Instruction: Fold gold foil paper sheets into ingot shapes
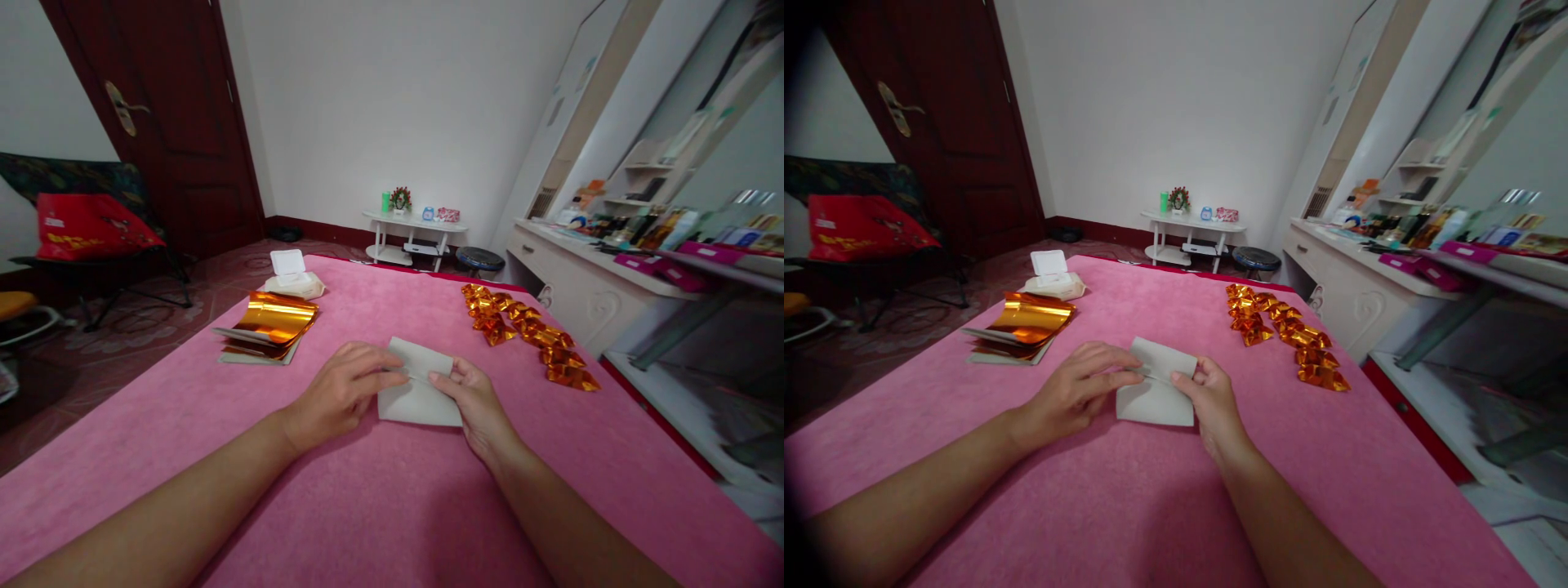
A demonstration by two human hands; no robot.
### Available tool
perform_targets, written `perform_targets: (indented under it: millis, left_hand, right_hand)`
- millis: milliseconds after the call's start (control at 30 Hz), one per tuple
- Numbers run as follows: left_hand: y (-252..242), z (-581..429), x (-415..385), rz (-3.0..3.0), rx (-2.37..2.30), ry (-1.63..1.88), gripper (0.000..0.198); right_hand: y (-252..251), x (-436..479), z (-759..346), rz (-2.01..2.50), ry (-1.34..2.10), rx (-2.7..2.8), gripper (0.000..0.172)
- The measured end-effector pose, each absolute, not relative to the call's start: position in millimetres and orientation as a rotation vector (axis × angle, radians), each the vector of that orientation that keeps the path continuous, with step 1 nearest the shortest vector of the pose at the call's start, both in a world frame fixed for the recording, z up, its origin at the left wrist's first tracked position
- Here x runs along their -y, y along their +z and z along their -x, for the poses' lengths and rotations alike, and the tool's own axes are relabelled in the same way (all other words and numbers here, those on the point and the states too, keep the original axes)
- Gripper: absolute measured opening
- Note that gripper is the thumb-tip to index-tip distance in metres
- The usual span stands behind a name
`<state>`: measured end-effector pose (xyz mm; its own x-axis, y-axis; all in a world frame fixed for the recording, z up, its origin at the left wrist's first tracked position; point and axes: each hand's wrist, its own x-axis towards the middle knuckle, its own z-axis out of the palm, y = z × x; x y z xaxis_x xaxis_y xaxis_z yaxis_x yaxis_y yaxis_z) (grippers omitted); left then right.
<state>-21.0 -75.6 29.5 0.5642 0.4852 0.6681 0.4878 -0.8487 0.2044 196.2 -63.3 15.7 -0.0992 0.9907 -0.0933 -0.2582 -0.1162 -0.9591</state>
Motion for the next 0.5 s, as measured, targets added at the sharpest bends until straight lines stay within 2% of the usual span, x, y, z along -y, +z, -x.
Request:
perform_targets:
  millis: [100,167,267,300,400,433,500]
  left_hand:
    - [25,17,75,2.89,0.954,-0.918,0.058]
    - [22,16,75,2.981,0.975,-0.755,0.055]
    - [17,16,74,3.077,0.976,-0.621,0.047]
    - [17,16,74,3.087,0.989,-0.621,0.046]
    - [19,15,76,3.104,1.02,-0.663,0.045]
    - [20,15,77,3.112,1.021,-0.68,0.045]
    - [24,13,80,3.13,1.02,-0.714,0.046]
  right_hand:
    - [13,61,-199,1.067,1.443,1.085,0.038]
    - [11,58,-203,1.129,1.373,1.26,0.029]
    - [11,51,-213,1.323,1.03,1.681,0.013]
    - [12,49,-216,1.385,0.839,1.803,0.017]
    - [20,46,-224,1.428,0.314,2.012,0.052]
    - [24,46,-227,1.393,0.221,2.063,0.057]
    - [31,46,-231,1.282,0.193,2.22,0.045]
